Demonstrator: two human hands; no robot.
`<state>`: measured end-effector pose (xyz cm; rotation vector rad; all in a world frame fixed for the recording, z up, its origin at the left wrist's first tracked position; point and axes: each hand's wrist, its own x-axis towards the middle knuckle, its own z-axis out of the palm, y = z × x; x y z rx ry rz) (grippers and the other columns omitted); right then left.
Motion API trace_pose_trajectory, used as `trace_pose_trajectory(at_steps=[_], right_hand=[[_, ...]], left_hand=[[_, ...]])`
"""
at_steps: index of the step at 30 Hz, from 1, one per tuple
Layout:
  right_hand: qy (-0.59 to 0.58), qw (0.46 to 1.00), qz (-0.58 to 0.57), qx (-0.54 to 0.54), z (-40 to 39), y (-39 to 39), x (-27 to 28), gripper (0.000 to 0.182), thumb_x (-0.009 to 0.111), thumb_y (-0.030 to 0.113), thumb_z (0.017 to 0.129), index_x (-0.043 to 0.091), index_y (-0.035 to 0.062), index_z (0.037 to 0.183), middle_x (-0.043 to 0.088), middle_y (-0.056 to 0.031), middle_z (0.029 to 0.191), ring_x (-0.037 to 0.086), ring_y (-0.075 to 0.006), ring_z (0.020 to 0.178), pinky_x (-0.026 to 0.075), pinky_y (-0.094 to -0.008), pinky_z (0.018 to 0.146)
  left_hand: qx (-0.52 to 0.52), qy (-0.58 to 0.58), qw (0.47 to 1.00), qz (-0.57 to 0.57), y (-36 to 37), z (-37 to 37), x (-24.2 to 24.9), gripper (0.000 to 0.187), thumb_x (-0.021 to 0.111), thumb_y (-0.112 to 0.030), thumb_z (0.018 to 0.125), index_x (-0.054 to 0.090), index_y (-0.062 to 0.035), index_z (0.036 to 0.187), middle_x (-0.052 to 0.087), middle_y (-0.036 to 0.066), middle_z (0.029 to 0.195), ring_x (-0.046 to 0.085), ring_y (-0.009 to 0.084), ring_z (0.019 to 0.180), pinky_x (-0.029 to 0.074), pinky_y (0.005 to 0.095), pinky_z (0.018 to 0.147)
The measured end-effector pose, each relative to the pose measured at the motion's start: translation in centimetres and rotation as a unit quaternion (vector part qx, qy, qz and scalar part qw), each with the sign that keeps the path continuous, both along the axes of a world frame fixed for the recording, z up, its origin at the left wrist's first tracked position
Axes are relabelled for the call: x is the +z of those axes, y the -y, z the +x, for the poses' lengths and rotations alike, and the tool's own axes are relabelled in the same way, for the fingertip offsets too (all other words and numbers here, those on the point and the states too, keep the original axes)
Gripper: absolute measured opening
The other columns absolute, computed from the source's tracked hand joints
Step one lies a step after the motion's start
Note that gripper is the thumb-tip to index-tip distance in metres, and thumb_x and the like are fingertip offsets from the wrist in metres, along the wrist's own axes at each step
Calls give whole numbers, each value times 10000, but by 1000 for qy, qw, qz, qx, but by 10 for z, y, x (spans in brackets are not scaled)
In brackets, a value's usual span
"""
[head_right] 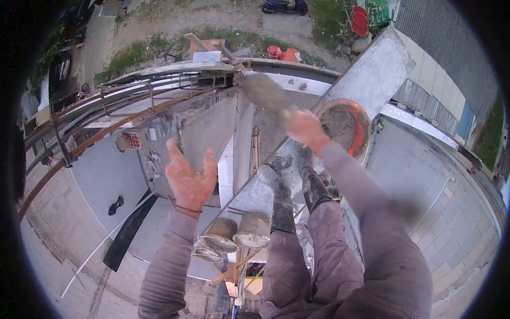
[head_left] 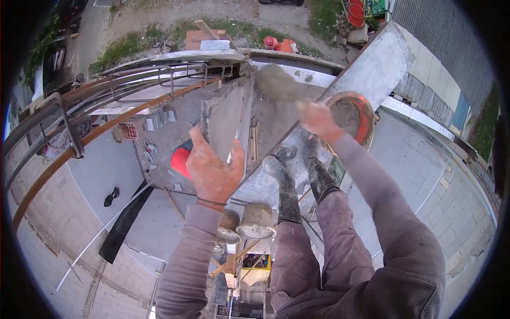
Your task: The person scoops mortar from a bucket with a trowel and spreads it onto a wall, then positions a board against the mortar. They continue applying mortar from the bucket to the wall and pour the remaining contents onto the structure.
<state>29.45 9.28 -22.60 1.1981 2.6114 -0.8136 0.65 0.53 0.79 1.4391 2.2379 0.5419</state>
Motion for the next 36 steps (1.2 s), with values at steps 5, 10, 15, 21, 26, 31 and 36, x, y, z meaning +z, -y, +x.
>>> trace_pose_trajectory(at_steps=[5, 10, 15, 21, 26, 31, 36], right_hand=[[46, 990, 21, -129, -176, -12, -69, 284, 566, 137, 868, 618, 49, 1133, 673, -152, 1123, 673, -352, 1013, 571, -467, 830], [-3, 974, 131, -187, -121, 18, -32, 313, 523, 133, 892, 602, 45, 1182, 633, -139, 1099, 645, -347, 980, 550, -479, 798], [-19, 970, 40, -237, 17, 64, 42, 286, 576, 85, 885, 627, 106, 1166, 632, -135, 1096, 644, -342, 1065, 550, -471, 845], [176, 939, -16, -295, 177, 112, 111, 210, 545, 174, 929, 641, 100, 1101, 637, -159, 1087, 655, -379, 1011, 544, -514, 840], [275, 924, 0, -267, 231, 69, 89, 213, 511, 183, 919, 667, 54, 988, 689, -192, 981, 692, -405, 909, 556, -519, 807], [255, 951, 44, -169, 176, -18, 8, 134, 598, 157, 833, 705, 97, 888, 705, -111, 913, 703, -262, 847, 561, -430, 679], [439, 815, 308, 219, 168, 92, -148, 163, 651, 207, 774, 726, 96, 866, 689, -92, 861, 687, -244, 844, 499, -467, 563]], left_hand=[[0, 42, 999, 17, -2, -5, -4, 711, 745, -192, 822, 393, 183, 1314, 677, 264, 828, 695, 429, 716, 547, 450, 643], [-13, 40, 999, 19, -2, -4, -4, 697, 743, -192, 821, 394, 154, 1314, 678, 286, 919, 700, 434, 795, 551, 458, 696], [2, 47, 999, -15, -3, -2, 3, 714, 747, -206, 828, 399, 163, 1331, 670, 301, 973, 698, 432, 867, 548, 459, 754], [-35, -22, 999, 2, 0, 0, -4, 625, 729, -197, 839, 441, 112, 1300, 658, 263, 982, 669, 443, 873, 537, 463, 784], [-8, -13, 999, -32, 1, 0, -2, 704, 728, -205, 871, 401, 158, 1377, 649, 315, 1113, 669, 437, 996, 527, 447, 868], [-19, -20, 1000, 0, 6, -4, -13, 654, 723, -187, 925, 421, 169, 1382, 673, 242, 1160, 650, 289, 1047, 510, 380, 936], [-20, -15, 1000, -19, 6, -8, -12, 700, 709, -168, 928, 353, 197, 1408, 622, 293, 1236, 615, 318, 1120, 473, 405, 1011]])
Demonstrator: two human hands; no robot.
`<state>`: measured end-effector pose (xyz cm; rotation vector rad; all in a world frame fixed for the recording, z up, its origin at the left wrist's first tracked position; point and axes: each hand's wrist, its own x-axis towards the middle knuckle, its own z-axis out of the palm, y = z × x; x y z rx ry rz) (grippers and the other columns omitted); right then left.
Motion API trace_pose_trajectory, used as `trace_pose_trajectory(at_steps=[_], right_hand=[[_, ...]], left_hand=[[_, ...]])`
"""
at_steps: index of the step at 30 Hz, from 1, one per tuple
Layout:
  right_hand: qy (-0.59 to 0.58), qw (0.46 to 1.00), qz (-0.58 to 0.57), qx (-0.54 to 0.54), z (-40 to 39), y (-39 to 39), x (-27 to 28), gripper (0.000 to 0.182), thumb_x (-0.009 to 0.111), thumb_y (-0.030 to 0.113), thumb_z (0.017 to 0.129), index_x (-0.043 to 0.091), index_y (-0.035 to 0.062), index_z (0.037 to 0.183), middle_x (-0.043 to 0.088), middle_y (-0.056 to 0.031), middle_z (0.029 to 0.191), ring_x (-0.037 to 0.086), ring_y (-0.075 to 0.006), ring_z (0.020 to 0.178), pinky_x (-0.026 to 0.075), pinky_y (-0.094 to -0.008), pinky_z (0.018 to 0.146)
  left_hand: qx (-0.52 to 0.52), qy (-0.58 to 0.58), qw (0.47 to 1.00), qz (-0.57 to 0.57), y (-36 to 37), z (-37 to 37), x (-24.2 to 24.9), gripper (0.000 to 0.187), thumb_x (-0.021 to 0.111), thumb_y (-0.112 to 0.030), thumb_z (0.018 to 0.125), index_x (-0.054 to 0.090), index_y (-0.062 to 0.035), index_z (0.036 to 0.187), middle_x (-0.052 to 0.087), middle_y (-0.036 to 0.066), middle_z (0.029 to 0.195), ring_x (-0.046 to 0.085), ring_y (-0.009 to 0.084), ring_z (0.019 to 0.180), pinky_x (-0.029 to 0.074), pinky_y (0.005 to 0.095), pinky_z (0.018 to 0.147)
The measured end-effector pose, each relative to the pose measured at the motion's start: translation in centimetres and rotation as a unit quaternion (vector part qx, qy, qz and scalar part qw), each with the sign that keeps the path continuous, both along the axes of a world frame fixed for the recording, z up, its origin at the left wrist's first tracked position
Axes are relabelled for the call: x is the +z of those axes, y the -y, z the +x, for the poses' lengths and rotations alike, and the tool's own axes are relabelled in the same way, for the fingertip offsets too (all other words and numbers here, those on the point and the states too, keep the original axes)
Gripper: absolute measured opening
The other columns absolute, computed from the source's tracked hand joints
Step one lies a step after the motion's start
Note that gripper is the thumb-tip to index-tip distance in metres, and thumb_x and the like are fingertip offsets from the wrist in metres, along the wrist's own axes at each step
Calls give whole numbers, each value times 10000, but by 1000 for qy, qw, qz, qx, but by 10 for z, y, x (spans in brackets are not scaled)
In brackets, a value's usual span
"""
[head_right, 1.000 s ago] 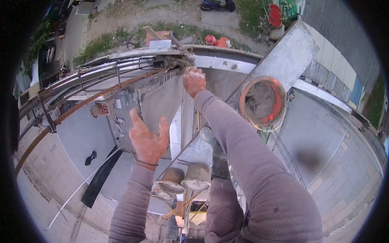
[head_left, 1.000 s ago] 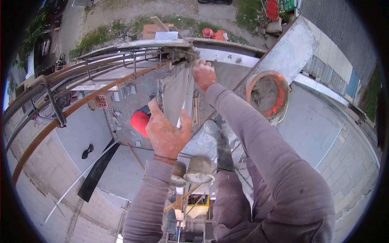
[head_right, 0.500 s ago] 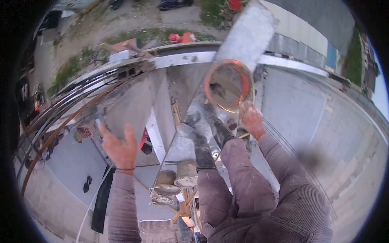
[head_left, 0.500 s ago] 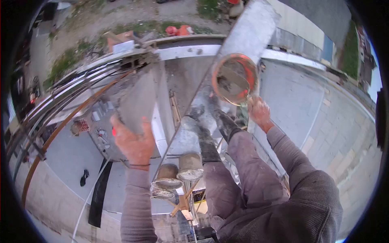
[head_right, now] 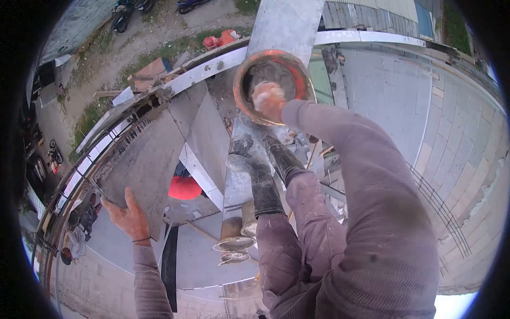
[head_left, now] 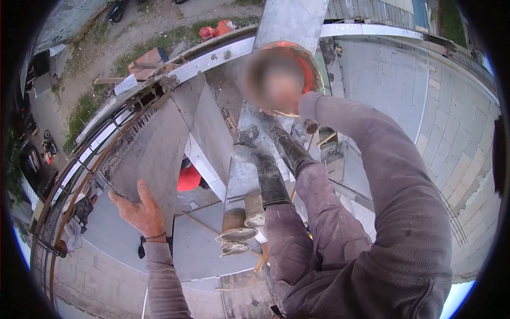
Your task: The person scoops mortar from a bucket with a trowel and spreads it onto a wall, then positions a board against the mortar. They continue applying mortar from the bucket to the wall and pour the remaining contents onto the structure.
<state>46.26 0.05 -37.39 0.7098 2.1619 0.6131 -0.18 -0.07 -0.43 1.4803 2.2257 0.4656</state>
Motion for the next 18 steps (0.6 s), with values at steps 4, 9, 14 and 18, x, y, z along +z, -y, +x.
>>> trace_pose_trajectory(at_steps=[4, 9, 14, 18], right_hand=[[-286, 922, -177, -189, 63, -31, 124, 158, 615, 192, 827, 692, 66, 883, 688, -97, 909, 691, -246, 852, 535, -442, 591], [-256, 905, -56, -334, 74, -47, 145, 105, 585, 158, 855, 663, 87, 851, 686, -87, 921, 696, -278, 852, 563, -417, 672], [-301, 867, -95, -386, 44, -73, 197, 122, 583, 162, 853, 684, 100, 826, 690, -74, 877, 695, -268, 853, 563, -429, 721], [-316, 871, -86, -366, 45, -97, 162, 136, 595, 175, 850, 707, 105, 818, 707, -64, 866, 699, -244, 911, 565, -421, 778]], left_hand=[[2, -7, 1000, 2, 0, 3, -1, 673, 698, -154, 937, 363, 179, 1417, 613, 281, 1253, 601, 324, 1142, 464, 405, 1023], [-11, -8, 1000, 0, 1, 5, -1, 647, 679, -163, 956, 375, 153, 1432, 581, 264, 1318, 579, 319, 1185, 444, 407, 1052], [7, -13, 1000, -20, 5, -3, -4, 656, 681, -191, 972, 366, 127, 1452, 533, 255, 1386, 546, 308, 1231, 420, 411, 1083], [-16, -16, 999, -23, 1, -1, -1, 664, 680, -192, 979, 355, 124, 1463, 532, 253, 1389, 537, 309, 1245, 417, 413, 1088]])
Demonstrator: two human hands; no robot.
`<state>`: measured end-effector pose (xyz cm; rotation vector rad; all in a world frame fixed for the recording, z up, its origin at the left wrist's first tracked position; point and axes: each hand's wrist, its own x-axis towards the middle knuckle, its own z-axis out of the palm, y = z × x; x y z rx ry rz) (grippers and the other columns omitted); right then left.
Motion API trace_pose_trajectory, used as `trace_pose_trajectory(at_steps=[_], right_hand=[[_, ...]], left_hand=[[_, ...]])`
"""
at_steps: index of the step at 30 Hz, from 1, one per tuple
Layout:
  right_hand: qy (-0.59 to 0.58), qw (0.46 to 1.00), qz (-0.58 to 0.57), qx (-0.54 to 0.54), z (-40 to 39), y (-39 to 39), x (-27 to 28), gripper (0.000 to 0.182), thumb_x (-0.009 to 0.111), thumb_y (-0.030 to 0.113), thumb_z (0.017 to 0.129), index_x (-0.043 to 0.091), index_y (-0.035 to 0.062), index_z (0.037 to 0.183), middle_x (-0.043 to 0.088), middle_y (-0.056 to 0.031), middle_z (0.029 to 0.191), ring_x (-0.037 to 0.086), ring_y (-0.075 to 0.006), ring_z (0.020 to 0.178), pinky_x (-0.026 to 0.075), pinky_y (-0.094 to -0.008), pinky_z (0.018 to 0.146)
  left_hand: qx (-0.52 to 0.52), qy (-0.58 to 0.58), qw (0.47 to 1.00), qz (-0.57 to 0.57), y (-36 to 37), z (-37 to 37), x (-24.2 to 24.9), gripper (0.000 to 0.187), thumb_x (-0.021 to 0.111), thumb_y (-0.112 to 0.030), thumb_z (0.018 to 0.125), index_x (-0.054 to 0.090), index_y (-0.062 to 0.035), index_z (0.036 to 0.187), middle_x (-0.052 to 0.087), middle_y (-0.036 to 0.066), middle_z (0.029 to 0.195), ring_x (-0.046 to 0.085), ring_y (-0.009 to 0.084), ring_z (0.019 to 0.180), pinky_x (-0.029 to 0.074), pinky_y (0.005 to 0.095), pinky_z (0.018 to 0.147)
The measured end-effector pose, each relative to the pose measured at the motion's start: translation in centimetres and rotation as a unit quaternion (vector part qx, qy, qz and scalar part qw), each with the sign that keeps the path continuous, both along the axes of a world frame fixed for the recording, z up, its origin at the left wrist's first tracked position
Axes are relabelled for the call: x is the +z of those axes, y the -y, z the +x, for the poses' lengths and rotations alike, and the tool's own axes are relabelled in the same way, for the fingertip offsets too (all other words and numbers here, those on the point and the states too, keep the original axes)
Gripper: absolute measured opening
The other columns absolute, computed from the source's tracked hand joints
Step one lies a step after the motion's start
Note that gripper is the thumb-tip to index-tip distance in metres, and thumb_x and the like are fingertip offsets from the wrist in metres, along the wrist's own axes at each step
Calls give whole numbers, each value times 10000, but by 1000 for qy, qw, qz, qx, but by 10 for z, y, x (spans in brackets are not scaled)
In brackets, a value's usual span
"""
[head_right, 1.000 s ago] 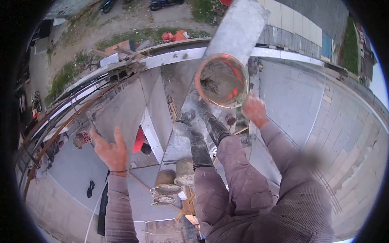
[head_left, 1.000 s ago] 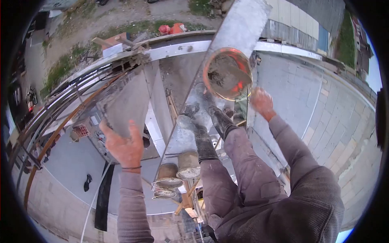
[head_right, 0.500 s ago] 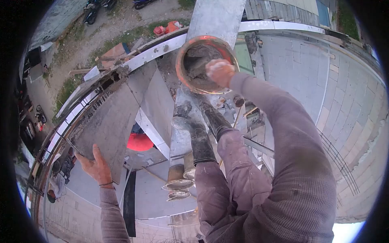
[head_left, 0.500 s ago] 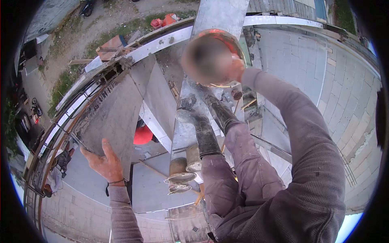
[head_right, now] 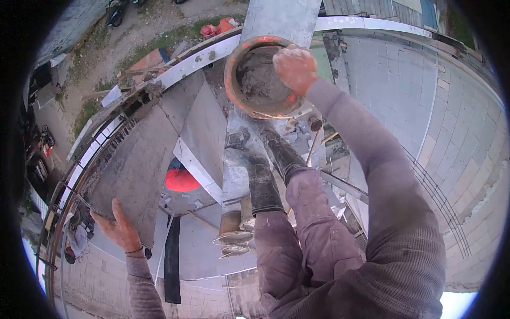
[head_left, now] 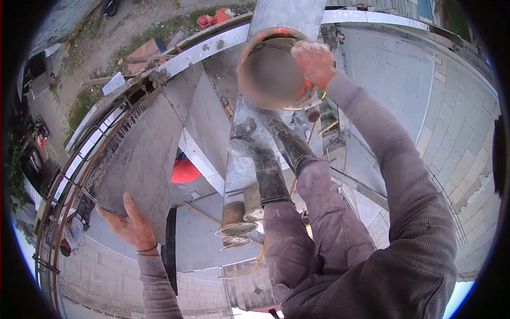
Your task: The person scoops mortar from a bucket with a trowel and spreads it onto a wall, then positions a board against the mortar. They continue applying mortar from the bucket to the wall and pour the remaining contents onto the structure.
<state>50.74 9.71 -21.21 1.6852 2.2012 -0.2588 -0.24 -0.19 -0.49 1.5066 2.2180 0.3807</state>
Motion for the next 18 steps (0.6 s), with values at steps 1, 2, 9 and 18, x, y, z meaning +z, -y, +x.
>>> trace_pose_trajectory(at_steps=[1, 2, 9, 18], right_hand=[[-2, 1000, 1, 0, 0, -2, -17, 136, 595, 175, 850, 707, 105, 818, 707, -64, 866, 699, -244, 911, 565, -421, 778], [8, 998, -26, 55, 1, -2, -36, 143, 599, 178, 852, 722, 106, 833, 718, -70, 895, 702, -250, 937, 566, -415, 801], [-3, 977, -153, 150, 24, -27, -52, 195, 593, 165, 854, 774, 104, 892, 748, -120, 964, 726, -306, 964, 578, -430, 845], [-9, 968, -241, 71, 22, -12, -57, 257, 586, 224, 821, 771, 67, 906, 752, -165, 974, 723, -353, 981, 569, -469, 890]], left_hand=[[10, 9, 1000, 0, 2, -1, 0, 657, 677, -190, 981, 356, 123, 1462, 530, 253, 1390, 536, 309, 1245, 416, 414, 1088], [19, 18, 1000, 0, 3, -1, -1, 651, 673, -187, 984, 357, 123, 1461, 528, 253, 1392, 535, 309, 1245, 416, 415, 1089], [30, 56, 998, 14, 0, 6, 0, 659, 670, -199, 987, 352, 142, 1451, 540, 264, 1380, 550, 323, 1226, 422, 426, 1082], [16, 28, 999, 5, -5, 11, 3, 623, 670, -211, 977, 391, 123, 1422, 566, 284, 1330, 576, 337, 1187, 439, 435, 1047]])
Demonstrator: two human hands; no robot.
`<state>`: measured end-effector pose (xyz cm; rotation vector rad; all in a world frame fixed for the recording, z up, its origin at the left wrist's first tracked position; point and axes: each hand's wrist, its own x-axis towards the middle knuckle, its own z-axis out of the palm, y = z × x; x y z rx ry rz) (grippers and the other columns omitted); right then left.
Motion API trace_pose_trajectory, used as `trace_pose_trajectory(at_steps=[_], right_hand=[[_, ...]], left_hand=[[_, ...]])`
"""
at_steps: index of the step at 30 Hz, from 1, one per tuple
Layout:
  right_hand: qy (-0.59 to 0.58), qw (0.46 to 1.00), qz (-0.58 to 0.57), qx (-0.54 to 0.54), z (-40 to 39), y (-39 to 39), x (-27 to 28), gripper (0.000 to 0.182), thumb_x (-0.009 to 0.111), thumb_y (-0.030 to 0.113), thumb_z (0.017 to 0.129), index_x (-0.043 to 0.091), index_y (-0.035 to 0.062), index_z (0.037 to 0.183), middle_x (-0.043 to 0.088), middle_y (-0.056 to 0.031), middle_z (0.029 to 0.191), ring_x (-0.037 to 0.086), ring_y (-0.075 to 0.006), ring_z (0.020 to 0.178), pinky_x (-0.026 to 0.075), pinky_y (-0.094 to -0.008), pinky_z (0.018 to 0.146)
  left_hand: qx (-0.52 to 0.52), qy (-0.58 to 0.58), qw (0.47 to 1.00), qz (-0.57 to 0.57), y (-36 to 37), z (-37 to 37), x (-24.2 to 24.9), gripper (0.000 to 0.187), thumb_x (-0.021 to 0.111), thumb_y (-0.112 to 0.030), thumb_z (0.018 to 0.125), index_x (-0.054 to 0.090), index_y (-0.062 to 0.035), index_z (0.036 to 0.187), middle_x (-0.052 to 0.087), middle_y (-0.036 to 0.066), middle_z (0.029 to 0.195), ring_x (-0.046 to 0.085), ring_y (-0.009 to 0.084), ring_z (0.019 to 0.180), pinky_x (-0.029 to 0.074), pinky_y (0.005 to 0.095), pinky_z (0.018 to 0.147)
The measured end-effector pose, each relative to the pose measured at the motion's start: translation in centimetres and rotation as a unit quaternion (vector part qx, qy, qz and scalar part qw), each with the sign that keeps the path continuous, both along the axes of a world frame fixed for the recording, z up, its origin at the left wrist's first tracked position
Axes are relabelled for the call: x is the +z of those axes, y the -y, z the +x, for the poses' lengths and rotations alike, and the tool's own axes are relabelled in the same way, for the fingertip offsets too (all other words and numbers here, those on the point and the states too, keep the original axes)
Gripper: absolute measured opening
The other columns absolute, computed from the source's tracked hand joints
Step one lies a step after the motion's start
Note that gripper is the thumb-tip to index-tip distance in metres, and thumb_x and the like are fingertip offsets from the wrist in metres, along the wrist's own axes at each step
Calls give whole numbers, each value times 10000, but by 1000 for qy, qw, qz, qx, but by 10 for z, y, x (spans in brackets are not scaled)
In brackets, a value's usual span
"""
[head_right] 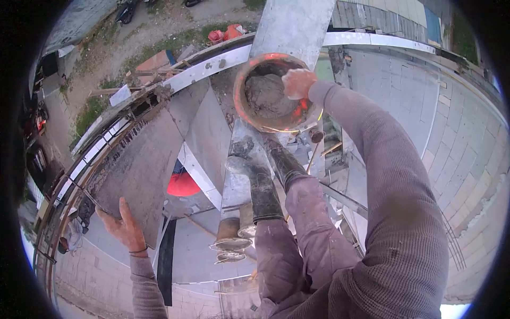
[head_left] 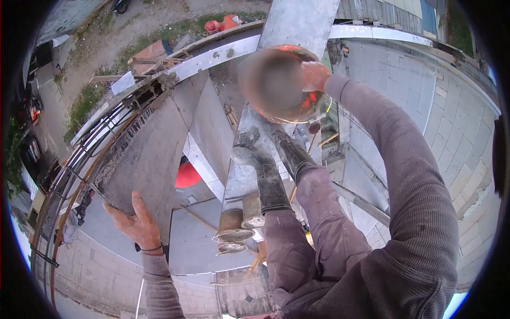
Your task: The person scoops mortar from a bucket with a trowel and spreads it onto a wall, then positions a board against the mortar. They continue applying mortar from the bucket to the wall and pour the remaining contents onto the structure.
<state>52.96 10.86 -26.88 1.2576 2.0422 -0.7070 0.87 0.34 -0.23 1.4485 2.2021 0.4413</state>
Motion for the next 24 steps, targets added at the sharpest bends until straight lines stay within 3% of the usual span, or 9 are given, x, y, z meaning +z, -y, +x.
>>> trace_pose_trajectory(at_steps=[5, 7, 8, 10, 11, 15, 18, 21, 24], right_hand=[[20, 998, -41, -47, 6, 32, -22, 284, 578, 265, 842, 756, 46, 873, 744, -191, 1004, 716, -353, 1013, 562, -466, 921], [9, 987, 29, -158, -1, 60, -42, 297, 559, 277, 872, 752, 52, 847, 741, -180, 995, 713, -348, 993, 558, -485, 896], [5, 987, 29, -157, -1, 71, -46, 297, 559, 277, 872, 752, 52, 847, 741, -180, 995, 713, -348, 993, 558, -485, 896], [-25, 1000, -16, 6, 11, 84, -54, 300, 534, 275, 905, 762, 81, 898, 732, -158, 984, 707, -339, 969, 549, -481, 878], [-39, 999, -12, 18, 17, 90, -64, 248, 548, 265, 912, 742, 110, 914, 701, -120, 901, 697, -330, 906, 541, -469, 850], [-139, 982, 43, 118, 34, 97, -57, 183, 563, 250, 905, 695, 125, 883, 655, -89, 836, 681, -328, 852, 541, -462, 809], [-207, 974, 65, 59, 39, 100, -35, 135, 589, 231, 880, 639, 118, 827, 617, -67, 796, 665, -334, 814, 542, -468, 720], [-245, 968, 60, -16, 50, 106, -25, 161, 614, 227, 880, 627, 82, 810, 644, -114, 801, 664, -371, 791, 526, -490, 669], [-259, 960, -9, -111, 51, 107, -9, 245, 637, 272, 883, 632, 38, 813, 653, -181, 796, 652, -415, 773, 509, -507, 673]], left_hand=[[-15, -3, 1000, 15, 1, 1, 1, 619, 662, -192, 972, 379, 105, 1435, 568, 279, 1320, 574, 344, 1189, 426, 438, 1056], [-15, -4, 1000, 21, -1, 6, 0, 633, 663, -190, 969, 368, 109, 1442, 567, 280, 1323, 573, 346, 1191, 425, 441, 1057], [-17, -4, 1000, 21, 0, 5, 3, 647, 664, -189, 966, 357, 113, 1449, 566, 282, 1326, 573, 348, 1193, 424, 444, 1058], [-1, 0, 1000, 17, 3, 1, 1, 657, 668, -188, 962, 353, 117, 1452, 561, 284, 1333, 568, 348, 1201, 420, 443, 1062], [11, 9, 1000, 8, 4, 0, 0, 668, 672, -188, 959, 348, 121, 1454, 557, 285, 1340, 562, 348, 1210, 416, 441, 1067], [-22, -52, 998, 10, 4, -1, 1, 650, 674, -175, 976, 372, 129, 1465, 540, 250, 1395, 547, 288, 1240, 423, 392, 1077], [5, 10, 1000, 13, 6, -4, -2, 652, 675, -177, 977, 371, 133, 1463, 538, 252, 1396, 546, 296, 1242, 419, 391, 1084], [-17, -18, 1000, 16, 5, -3, -2, 644, 675, -166, 977, 373, 129, 1464, 540, 248, 1393, 544, 293, 1246, 422, 388, 1083], [-9, -29, 999, 32, 3, -2, -2, 695, 687, -201, 949, 344, 146, 1443, 596, 285, 1275, 590, 339, 1162, 447, 431, 1037]])
